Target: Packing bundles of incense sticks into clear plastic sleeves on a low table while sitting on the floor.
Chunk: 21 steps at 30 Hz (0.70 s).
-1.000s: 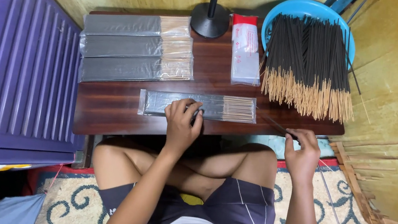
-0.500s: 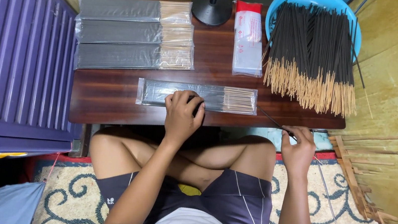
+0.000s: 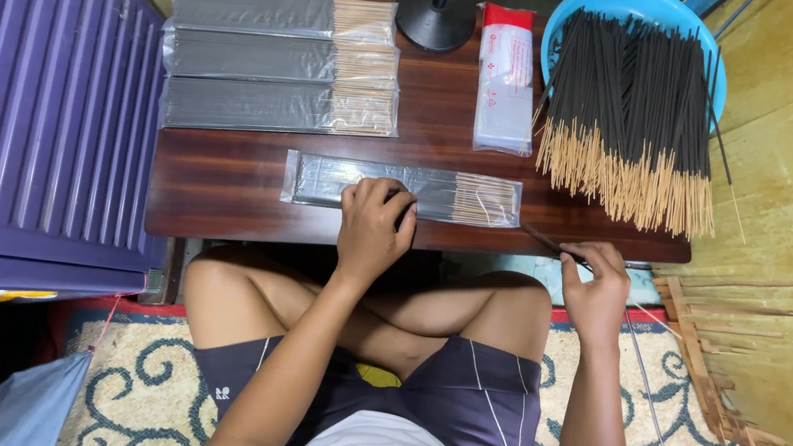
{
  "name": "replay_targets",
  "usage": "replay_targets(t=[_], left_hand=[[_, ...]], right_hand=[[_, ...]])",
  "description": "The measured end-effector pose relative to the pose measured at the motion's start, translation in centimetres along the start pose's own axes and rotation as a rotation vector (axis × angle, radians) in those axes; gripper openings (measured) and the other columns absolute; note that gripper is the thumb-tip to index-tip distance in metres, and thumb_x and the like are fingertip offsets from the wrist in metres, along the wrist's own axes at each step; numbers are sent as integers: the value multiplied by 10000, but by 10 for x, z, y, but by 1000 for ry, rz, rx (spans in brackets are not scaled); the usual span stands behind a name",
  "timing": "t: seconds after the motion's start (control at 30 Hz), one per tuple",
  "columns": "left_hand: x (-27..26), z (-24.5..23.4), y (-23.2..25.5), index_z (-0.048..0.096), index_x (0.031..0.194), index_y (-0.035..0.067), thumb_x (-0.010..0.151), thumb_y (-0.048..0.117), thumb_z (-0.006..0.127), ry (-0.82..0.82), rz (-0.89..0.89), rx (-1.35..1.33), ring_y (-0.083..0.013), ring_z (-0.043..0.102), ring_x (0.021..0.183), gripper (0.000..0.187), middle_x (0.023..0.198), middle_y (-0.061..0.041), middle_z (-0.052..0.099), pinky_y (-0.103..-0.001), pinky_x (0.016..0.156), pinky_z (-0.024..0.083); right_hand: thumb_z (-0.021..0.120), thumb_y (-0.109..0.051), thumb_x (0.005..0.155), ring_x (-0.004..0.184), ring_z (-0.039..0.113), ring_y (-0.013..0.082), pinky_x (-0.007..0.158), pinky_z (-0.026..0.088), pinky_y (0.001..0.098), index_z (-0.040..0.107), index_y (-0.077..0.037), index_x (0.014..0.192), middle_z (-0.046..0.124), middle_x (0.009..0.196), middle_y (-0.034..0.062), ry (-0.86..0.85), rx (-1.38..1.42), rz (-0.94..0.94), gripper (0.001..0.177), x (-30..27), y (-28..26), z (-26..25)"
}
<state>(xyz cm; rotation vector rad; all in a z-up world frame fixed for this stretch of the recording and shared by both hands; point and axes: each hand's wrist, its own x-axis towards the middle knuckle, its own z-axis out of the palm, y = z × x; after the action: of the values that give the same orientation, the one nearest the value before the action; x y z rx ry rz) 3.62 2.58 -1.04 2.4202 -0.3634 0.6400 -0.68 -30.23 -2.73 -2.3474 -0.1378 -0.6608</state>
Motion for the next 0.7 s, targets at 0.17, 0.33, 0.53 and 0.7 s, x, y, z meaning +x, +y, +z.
replay_targets(t=[0.17,0.33,0.53,0.7], left_hand=[[1,-4,2,758,941,123,914,183,683,-23,19,-23,-207,579,995,100,955,-30,645,-391,915,375],[0,-4,0,762,933,127,907,193,692,-21,19,-38,-209,580,998,99,949,-32,649,-383,912,386],[0,-4,-1,764,924,133,912,208,701,-45,40,-58,-203,573,994,98,942,-25,646,-374,909,387],[1,-6,0,763,946,128,922,206,697,-52,61,-47,-203,575,997,105,949,-32,648,-368,902,393]], right_hand=[[790,34,816,895,672,345,843,526,443,807,-111,958,688,892,100,-102,35,-94,204,28,-15,20],[784,-37,852,927,642,308,863,479,424,803,-143,977,687,928,69,-207,33,-105,165,38,-20,42],[763,-71,871,1054,602,294,953,427,437,787,-166,1076,658,1015,56,-226,-71,-95,228,33,-11,33],[721,-40,915,1034,591,292,937,422,447,769,-156,1027,639,984,50,-218,-71,-70,168,30,1,31]])
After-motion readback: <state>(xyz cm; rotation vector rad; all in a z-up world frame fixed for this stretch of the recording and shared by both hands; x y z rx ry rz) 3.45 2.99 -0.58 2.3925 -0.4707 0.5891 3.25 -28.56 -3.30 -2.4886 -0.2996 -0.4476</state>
